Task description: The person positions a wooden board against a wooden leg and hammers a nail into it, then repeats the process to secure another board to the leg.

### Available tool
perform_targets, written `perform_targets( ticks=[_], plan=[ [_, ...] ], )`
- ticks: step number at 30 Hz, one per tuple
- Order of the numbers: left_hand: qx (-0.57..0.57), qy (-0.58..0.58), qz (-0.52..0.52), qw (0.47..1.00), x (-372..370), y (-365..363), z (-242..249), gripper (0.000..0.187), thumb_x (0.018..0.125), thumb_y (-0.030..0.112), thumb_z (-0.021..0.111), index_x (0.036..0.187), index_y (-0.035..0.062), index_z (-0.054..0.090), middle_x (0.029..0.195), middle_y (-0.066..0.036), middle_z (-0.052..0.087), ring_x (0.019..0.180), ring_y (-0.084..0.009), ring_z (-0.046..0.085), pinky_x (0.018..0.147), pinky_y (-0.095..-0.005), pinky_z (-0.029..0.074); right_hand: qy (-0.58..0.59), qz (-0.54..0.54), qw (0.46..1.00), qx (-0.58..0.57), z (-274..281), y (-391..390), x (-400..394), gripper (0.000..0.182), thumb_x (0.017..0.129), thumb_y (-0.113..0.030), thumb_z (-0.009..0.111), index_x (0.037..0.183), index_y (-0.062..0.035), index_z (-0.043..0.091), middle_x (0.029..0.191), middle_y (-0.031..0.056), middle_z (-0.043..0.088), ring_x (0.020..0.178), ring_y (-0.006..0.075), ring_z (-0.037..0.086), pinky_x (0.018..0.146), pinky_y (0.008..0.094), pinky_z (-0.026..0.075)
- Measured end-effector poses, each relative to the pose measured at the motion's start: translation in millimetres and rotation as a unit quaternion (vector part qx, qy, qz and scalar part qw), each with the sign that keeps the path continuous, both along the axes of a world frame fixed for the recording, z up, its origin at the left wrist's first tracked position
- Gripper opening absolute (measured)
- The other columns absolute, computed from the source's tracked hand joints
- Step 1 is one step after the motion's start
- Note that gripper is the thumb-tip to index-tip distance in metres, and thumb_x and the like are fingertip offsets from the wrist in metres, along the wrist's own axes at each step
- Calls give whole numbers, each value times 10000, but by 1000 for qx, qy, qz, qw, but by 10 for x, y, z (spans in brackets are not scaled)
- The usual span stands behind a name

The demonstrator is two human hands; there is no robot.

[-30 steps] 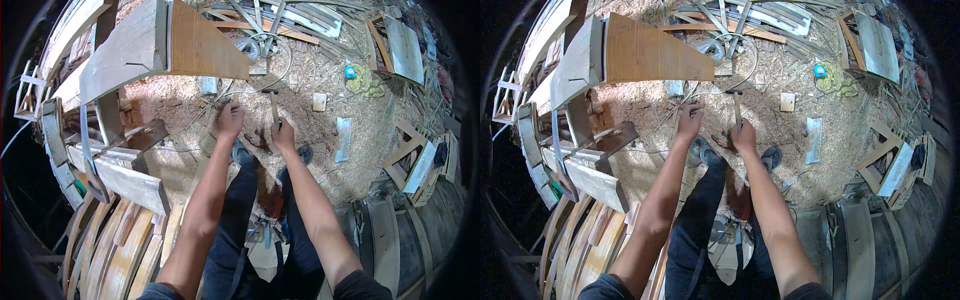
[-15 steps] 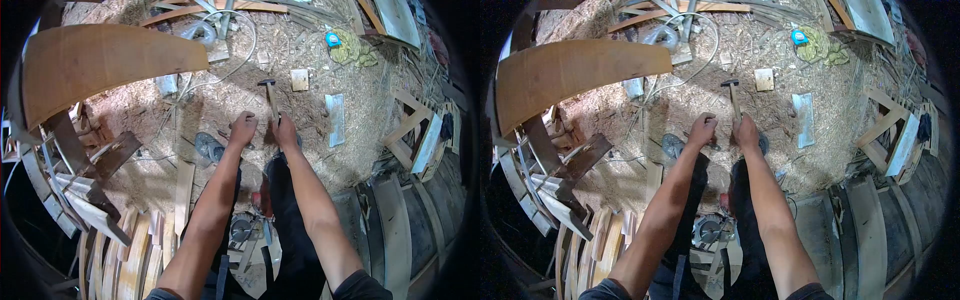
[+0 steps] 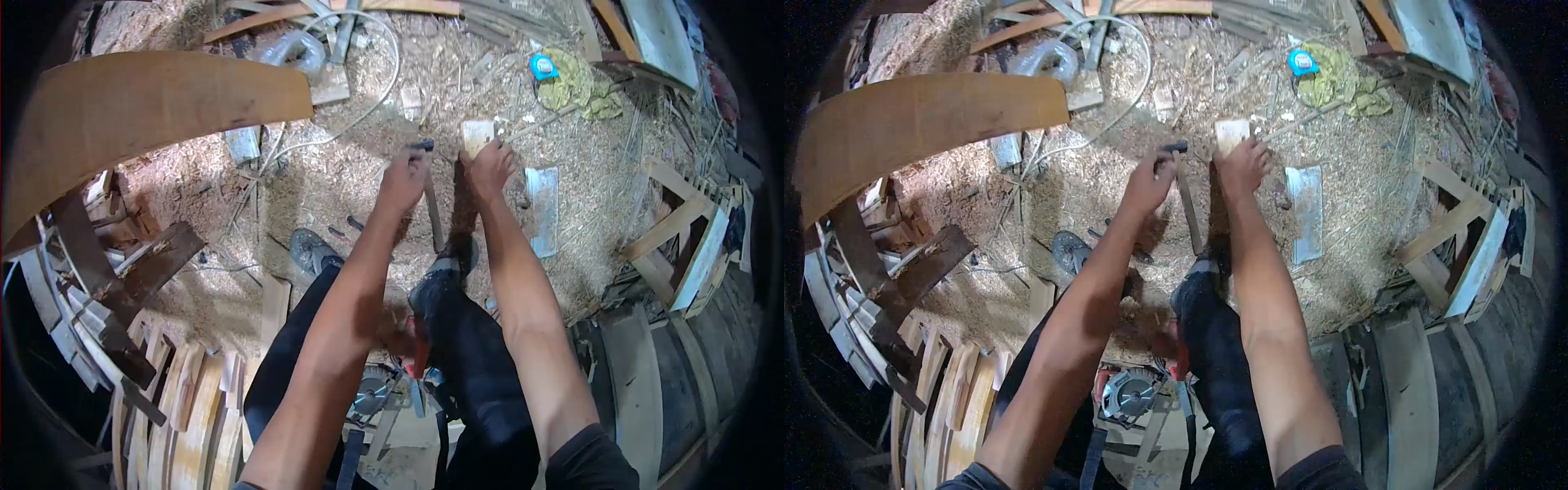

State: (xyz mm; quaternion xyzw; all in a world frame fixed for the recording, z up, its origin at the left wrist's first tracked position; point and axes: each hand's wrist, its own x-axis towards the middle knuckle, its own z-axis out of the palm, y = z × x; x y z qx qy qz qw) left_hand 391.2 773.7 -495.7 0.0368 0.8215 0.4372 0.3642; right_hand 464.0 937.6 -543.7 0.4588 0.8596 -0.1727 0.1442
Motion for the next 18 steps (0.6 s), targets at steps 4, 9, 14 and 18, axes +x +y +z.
perform_targets(
  ticks=[4,9,14,18],
  plan=[
    [5,22,-3,1000,49,-269,420,327,931,235,642,1175,18,629,1007,-172,692,935,-269,672,841,-369,518,127,37,991,-27,621,-30,11,786,691,-365,890,1230,64,512,1247,256,511,1223,440,458,1037,548,357],
    [-27,16,26,999,-139,-455,1520,379,944,277,643,1239,41,610,1112,-184,684,999,-276,671,891,-374,516,259,31,956,-138,1920,-403,-132,707,729,-222,851,1274,22,475,1175,267,546,1085,458,547,932,488,468],
    [-31,6,76,997,-372,-728,2842,382,986,244,609,1294,18,607,1108,-167,711,966,-261,692,868,-357,531,286,87,934,-198,3250,-974,-200,768,705,-214,823,1345,-8,451,1213,263,542,1130,463,531,950,501,467],
    [106,72,175,976,-398,-1156,3873,316,978,172,639,1240,-4,633,1024,-116,717,915,-159,674,824,-294,533,380,154,890,-200,4272,-1397,-392,761,709,-199,808,1352,-5,451,1221,244,545,1136,435,544,965,493,464]
  ],
)
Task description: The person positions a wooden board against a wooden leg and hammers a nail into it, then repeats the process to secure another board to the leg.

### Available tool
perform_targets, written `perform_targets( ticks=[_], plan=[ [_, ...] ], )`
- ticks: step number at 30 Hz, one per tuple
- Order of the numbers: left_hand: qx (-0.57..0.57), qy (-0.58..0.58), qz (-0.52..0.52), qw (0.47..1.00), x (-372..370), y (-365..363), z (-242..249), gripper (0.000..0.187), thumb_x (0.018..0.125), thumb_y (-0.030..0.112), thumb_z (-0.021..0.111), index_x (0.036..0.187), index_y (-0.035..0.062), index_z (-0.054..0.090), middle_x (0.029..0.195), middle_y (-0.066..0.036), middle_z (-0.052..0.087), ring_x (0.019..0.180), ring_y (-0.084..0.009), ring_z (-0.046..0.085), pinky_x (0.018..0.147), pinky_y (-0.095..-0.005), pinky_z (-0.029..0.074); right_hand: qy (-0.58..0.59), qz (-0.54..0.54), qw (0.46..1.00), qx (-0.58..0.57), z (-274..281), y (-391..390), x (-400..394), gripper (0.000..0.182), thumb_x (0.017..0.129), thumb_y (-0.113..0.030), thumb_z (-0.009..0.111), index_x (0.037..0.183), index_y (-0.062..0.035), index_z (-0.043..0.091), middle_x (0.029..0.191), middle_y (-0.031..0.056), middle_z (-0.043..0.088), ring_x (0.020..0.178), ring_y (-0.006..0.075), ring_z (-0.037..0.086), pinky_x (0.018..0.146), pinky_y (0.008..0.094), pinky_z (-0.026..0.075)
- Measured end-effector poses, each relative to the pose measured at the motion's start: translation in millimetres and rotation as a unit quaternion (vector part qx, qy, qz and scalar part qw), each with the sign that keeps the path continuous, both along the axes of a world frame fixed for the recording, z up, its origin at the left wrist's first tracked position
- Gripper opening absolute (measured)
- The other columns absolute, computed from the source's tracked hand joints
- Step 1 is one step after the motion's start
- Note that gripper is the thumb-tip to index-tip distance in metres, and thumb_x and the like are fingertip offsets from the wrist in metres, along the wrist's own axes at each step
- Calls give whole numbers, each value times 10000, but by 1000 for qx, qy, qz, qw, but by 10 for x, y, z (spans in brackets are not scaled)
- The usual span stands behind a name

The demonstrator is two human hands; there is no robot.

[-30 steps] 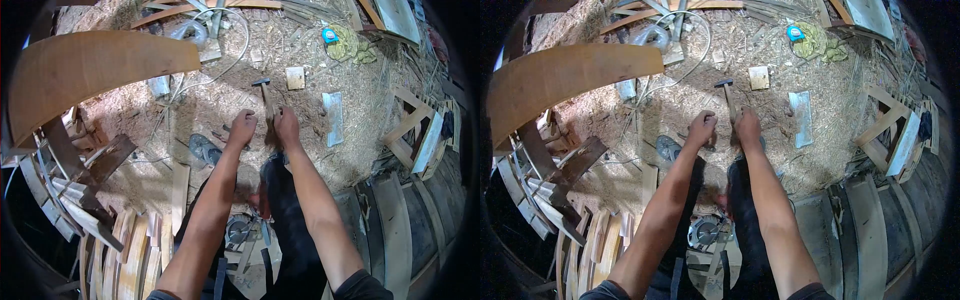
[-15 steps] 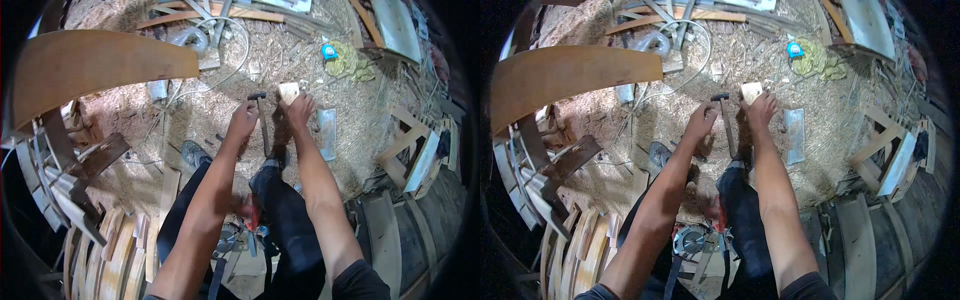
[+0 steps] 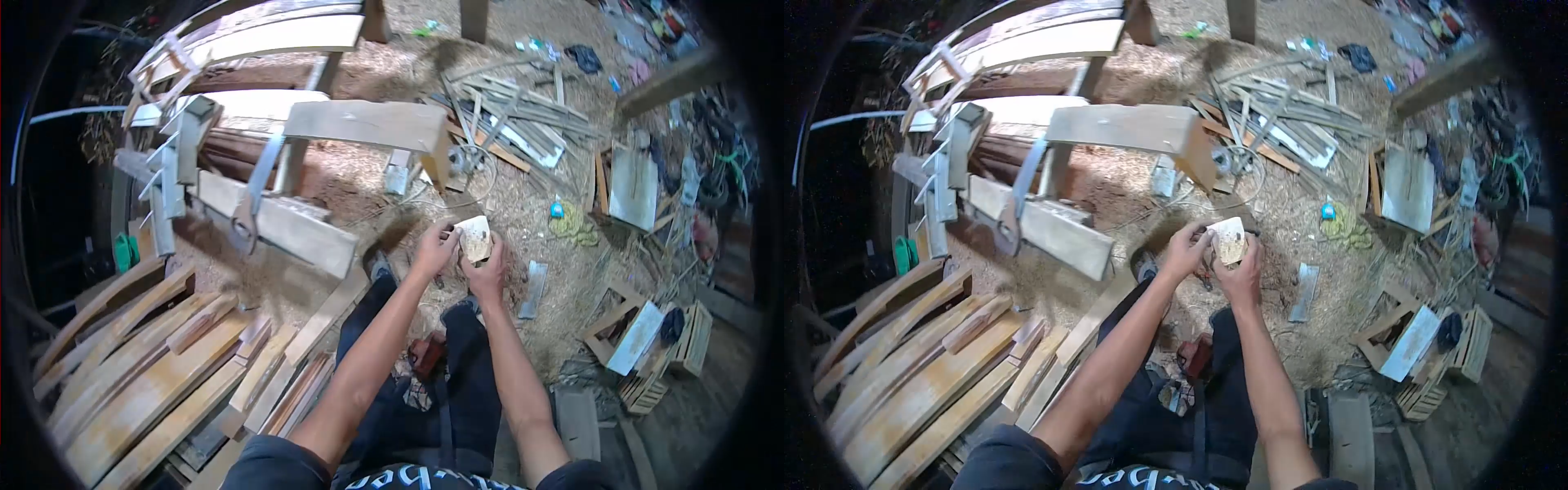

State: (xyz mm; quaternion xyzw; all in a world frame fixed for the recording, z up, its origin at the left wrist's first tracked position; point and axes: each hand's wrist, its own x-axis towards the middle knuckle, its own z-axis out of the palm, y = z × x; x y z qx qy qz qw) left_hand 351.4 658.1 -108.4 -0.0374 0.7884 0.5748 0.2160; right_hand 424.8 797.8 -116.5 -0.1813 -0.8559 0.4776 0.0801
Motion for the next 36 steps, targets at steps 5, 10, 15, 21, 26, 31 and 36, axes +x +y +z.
perform_targets(
  ticks=[5,10,15,21,26,31,36],
  plan=[
    [153,-43,150,976,-382,-954,972,322,963,117,665,1246,-21,601,1024,-83,697,847,-136,677,712,-263,572,21,81,996,-9,1256,-860,-653,775,727,-227,823,1376,-15,456,1242,224,550,1161,395,562,983,460,465],
    [170,-98,261,945,-1075,-2041,1378,270,966,168,670,1159,-19,640,960,-69,696,784,-138,689,656,-276,596,21,196,980,13,1581,-1764,-1476,779,795,-378,810,1375,15,469,1302,252,523,1230,418,518,1017,474,451],
    [179,-83,268,943,-1983,-3093,1085,286,971,219,660,1137,-14,669,925,-82,720,770,-155,711,659,-287,592,53,240,962,115,1208,-2268,-2657,889,783,-494,783,1430,-5,420,1367,254,489,1280,413,478,1093,502,370],
    [119,-95,260,954,-2552,-3621,761,299,974,224,659,1138,-26,663,890,-54,690,701,-131,654,636,-284,583,-50,333,858,389,911,-2539,-3448,1214,583,-418,921,1551,-115,254,1454,219,411,1382,391,392,1145,663,248],
    [135,-142,267,944,-2568,-3783,630,281,988,216,633,1145,-17,649,897,-41,659,767,-139,649,668,-297,585,-120,337,862,358,926,-2550,-3605,1219,582,-291,945,1560,-96,242,1425,176,455,1358,342,427,1126,612,317],
    [150,-156,319,923,-2482,-3768,591,284,1008,235,599,1153,-6,639,1009,-72,674,877,-162,671,697,-316,582,-128,337,863,353,1039,-2514,-3592,1184,624,-261,923,1563,-80,226,1427,179,451,1353,353,427,1114,605,331],
    [149,-161,346,912,-2494,-3730,600,288,1015,240,589,1150,-10,636,1023,-68,673,894,-159,661,715,-303,575,-98,318,887,319,1125,-2380,-3614,1173,657,-266,907,1573,-86,196,1459,207,420,1378,374,398,1114,611,321]
  ],
)
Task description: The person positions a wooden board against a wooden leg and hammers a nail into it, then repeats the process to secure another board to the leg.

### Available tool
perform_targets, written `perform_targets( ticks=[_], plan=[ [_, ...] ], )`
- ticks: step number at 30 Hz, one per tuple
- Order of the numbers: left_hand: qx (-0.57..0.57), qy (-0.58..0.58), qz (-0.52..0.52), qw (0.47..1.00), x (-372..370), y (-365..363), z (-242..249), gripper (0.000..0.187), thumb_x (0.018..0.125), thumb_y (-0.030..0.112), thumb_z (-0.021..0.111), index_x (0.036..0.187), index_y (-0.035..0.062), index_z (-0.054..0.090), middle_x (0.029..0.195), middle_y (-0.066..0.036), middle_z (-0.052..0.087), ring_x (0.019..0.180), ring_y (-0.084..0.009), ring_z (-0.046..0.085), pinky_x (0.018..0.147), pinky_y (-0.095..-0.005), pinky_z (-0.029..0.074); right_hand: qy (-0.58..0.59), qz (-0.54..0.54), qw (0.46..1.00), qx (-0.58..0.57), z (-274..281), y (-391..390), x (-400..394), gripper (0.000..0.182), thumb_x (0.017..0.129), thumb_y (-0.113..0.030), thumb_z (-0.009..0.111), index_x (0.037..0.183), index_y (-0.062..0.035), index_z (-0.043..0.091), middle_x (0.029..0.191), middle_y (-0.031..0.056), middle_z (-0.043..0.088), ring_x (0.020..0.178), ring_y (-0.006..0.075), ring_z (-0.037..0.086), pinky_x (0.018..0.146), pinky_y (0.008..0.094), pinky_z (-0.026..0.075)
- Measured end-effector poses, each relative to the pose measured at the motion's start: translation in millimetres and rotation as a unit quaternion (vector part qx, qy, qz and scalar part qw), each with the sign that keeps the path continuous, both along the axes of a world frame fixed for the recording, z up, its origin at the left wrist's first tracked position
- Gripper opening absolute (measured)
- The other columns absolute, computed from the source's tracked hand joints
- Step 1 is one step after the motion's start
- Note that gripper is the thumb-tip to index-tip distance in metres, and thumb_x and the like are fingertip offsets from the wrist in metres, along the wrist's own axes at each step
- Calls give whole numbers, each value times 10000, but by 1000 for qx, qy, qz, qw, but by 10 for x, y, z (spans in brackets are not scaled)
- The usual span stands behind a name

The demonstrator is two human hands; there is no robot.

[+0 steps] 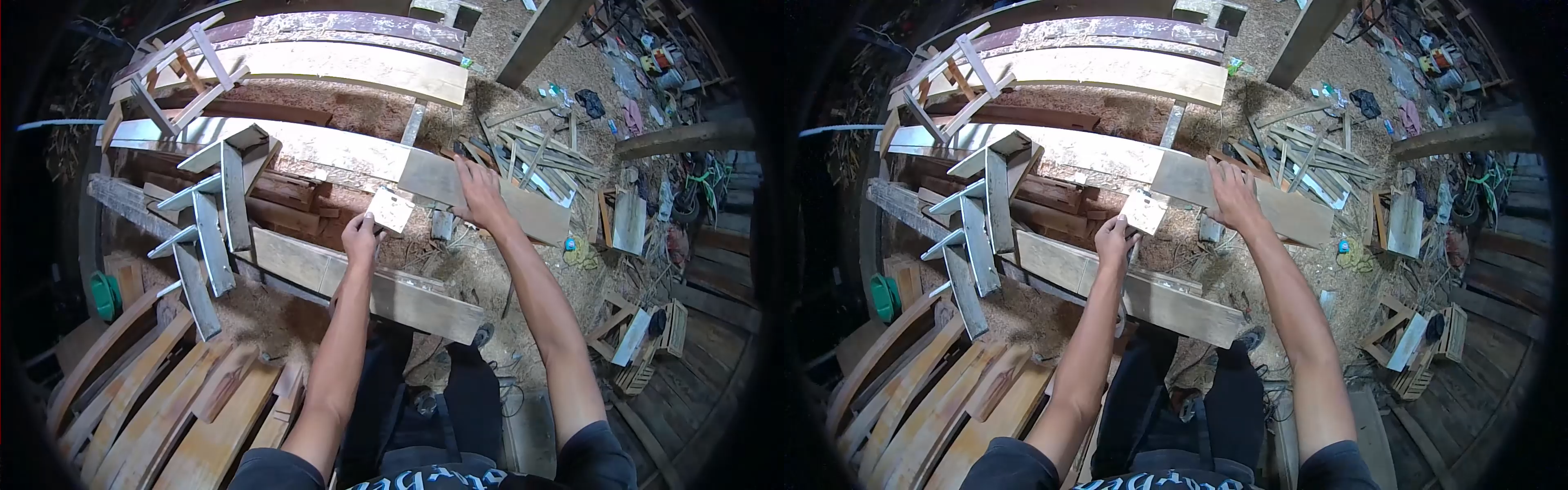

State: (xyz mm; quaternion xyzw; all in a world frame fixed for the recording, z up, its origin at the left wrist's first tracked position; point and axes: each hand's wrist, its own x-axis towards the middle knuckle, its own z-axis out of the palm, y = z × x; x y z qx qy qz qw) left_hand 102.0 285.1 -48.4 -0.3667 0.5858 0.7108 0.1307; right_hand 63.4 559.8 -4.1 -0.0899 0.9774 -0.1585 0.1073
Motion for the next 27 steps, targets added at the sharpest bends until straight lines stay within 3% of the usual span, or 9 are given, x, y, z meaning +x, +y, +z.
perform_targets(
  ticks=[4,7,10,13,16,19,22,27],
  plan=[
    [1,8,-11,1000,-150,109,-78,273,1009,208,598,1139,-30,632,1017,-81,665,894,-162,655,747,-304,584,32,11,999,-15,90,1,-29,1180,614,-247,910,1556,-52,226,1424,203,431,1343,390,414,1120,535,307],
    [33,33,-2,999,-324,262,-262,247,1002,158,605,1136,-49,622,1022,-93,656,907,-174,657,792,-316,597,43,20,998,-32,73,-18,-77,1172,615,-254,912,1552,-61,236,1423,203,433,1346,388,413,1118,537,306],
    [65,35,25,997,-506,402,-436,249,997,109,604,1176,-65,601,1055,-108,646,941,-195,661,843,-331,602,2,10,1000,-18,45,-46,-111,1146,668,-292,896,1569,-104,212,1468,226,405,1388,381,389,1137,620,288],
    [54,39,48,997,-601,488,-449,311,985,131,625,1241,-46,635,1076,-136,699,947,-199,683,840,-331,582,-10,7,1000,-1,-24,-72,-123,1140,669,-296,895,1564,-95,220,1465,224,409,1384,380,392,1132,633,293],
    [-245,21,-129,961,-595,492,-41,308,954,146,651,1211,-19,689,1045,-159,748,934,-207,714,852,-336,556,8,4,1000,16,-66,-75,-91,1129,668,-287,895,1559,-85,232,1456,219,419,1377,381,397,1125,644,299],
    [-423,169,-125,881,-540,460,-307,265,923,192,660,1071,-16,731,815,-179,740,803,-247,725,771,-371,560,8,2,1000,8,-74,-67,-83,1131,661,-274,900,1559,-86,239,1452,215,425,1379,379,395,1123,638,304],
    [-335,123,-147,922,-572,389,-358,303,917,109,647,1181,-31,697,1051,-189,749,989,-250,726,886,-332,536,0,7,1000,10,-54,-60,-74,1134,652,-265,905,1558,-91,245,1455,220,424,1386,376,392,1123,628,310],
    [-308,189,-150,920,-612,285,-255,341,919,74,625,1220,-85,646,1123,-229,715,1054,-278,699,924,-364,525,1,-4,1000,-1,-39,-89,-54,1135,648,-275,909,1556,-92,253,1471,206,422,1402,363,384,1143,620,278]
  ],
)
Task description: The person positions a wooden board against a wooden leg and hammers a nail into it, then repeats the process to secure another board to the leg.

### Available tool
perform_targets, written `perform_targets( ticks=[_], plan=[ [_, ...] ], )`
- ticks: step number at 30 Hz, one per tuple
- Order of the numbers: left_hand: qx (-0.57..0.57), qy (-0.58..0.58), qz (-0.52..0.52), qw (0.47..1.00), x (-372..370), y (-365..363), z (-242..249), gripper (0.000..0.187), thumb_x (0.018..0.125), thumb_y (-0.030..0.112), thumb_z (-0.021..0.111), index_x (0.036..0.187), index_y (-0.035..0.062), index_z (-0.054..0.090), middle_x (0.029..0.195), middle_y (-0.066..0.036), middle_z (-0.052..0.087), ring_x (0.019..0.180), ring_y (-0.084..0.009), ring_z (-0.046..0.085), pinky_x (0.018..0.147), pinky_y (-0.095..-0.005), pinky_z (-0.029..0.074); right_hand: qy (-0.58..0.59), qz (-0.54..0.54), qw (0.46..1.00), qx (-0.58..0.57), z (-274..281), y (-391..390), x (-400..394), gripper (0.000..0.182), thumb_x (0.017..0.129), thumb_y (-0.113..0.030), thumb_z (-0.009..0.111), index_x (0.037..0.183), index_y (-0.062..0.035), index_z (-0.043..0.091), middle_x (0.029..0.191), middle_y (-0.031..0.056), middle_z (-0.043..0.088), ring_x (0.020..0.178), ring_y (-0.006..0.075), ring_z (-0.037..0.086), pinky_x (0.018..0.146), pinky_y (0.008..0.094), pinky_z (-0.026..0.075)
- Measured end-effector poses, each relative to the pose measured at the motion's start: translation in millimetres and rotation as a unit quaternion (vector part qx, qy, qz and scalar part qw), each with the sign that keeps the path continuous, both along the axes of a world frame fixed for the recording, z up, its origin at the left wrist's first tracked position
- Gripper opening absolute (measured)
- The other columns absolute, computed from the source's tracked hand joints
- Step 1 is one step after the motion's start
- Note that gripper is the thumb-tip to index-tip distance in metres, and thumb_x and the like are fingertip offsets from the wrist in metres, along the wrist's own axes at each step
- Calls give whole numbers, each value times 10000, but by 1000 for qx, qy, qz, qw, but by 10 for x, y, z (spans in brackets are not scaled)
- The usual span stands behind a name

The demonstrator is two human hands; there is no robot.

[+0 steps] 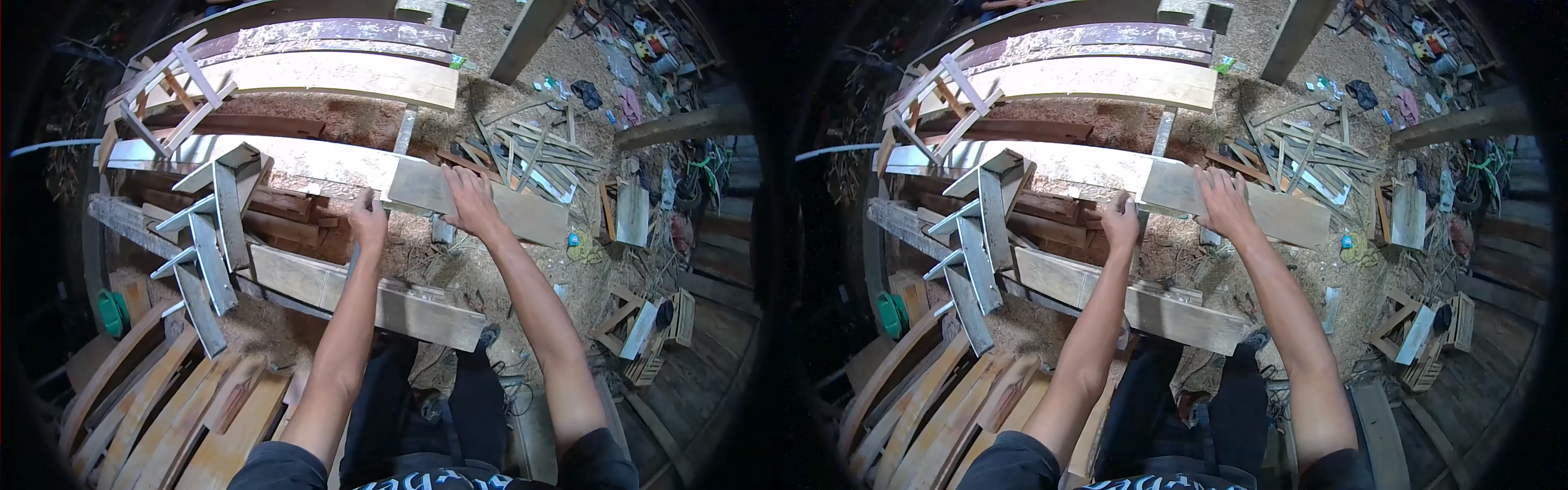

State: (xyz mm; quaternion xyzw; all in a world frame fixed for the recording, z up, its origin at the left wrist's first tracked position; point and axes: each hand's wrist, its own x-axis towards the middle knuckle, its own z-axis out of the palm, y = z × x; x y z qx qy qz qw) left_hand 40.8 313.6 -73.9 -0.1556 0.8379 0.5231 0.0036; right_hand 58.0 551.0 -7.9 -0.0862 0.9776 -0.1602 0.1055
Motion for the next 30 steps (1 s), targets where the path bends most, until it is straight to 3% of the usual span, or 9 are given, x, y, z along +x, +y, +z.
perform_targets(
  ticks=[7,8,11,14,17,24,28,30],
  plan=[
    [15,55,-41,998,3,120,316,327,955,70,598,1257,-54,624,1139,-168,705,1054,-228,668,949,-345,510,43,-30,997,-55,-8,141,219,1041,760,-399,821,1564,-83,239,1501,231,388,1450,384,321,1187,611,198],
    [26,72,-49,996,5,150,322,305,961,78,599,1236,-49,634,1124,-154,704,1011,-199,667,924,-333,518,112,-45,992,-44,16,183,319,854,815,-392,770,1491,-56,370,1443,224,461,1385,393,403,1162,570,272],
    [62,31,-85,994,174,306,454,241,970,91,609,1166,-39,661,1046,-113,705,908,-130,649,847,-302,535,148,-128,968,-159,139,400,738,587,839,-248,742,1344,-27,540,1347,218,554,1275,387,512,1098,509,368],
    [74,15,-160,984,534,549,480,192,968,102,628,1097,-29,684,949,-75,701,825,-91,627,761,-280,534,193,-231,928,-218,128,586,1322,295,847,-119,696,1115,-5,647,1120,202,651,1075,392,610,943,451,473],
    [73,2,-198,977,1061,858,476,163,958,123,651,1028,-10,714,873,-51,708,772,-84,627,707,-255,506,191,-309,902,-234,89,754,1855,156,848,-52,674,995,0,659,987,185,670,952,387,642,829,440,509],
    [56,-76,-212,973,2067,1681,403,153,957,120,658,1052,12,710,853,-25,694,779,-73,622,710,-247,501,130,-440,841,-286,-464,1183,3150,122,891,-80,659,994,-15,656,933,175,675,837,359,663,739,421,525],
    [75,-87,-198,973,2501,2225,254,149,960,119,658,1054,16,710,866,-12,691,791,-67,611,709,-236,487,90,-466,832,-287,-850,1641,3676,121,888,-85,654,995,-30,663,938,163,679,839,351,666,740,418,527],
    [106,-102,-188,971,2711,2490,198,146,959,105,657,1057,7,705,868,-11,688,798,-62,604,700,-224,474,87,-439,853,-270,-992,1898,3853,114,886,-80,648,988,-30,660,932,168,674,845,359,662,747,428,525]
  ],
)
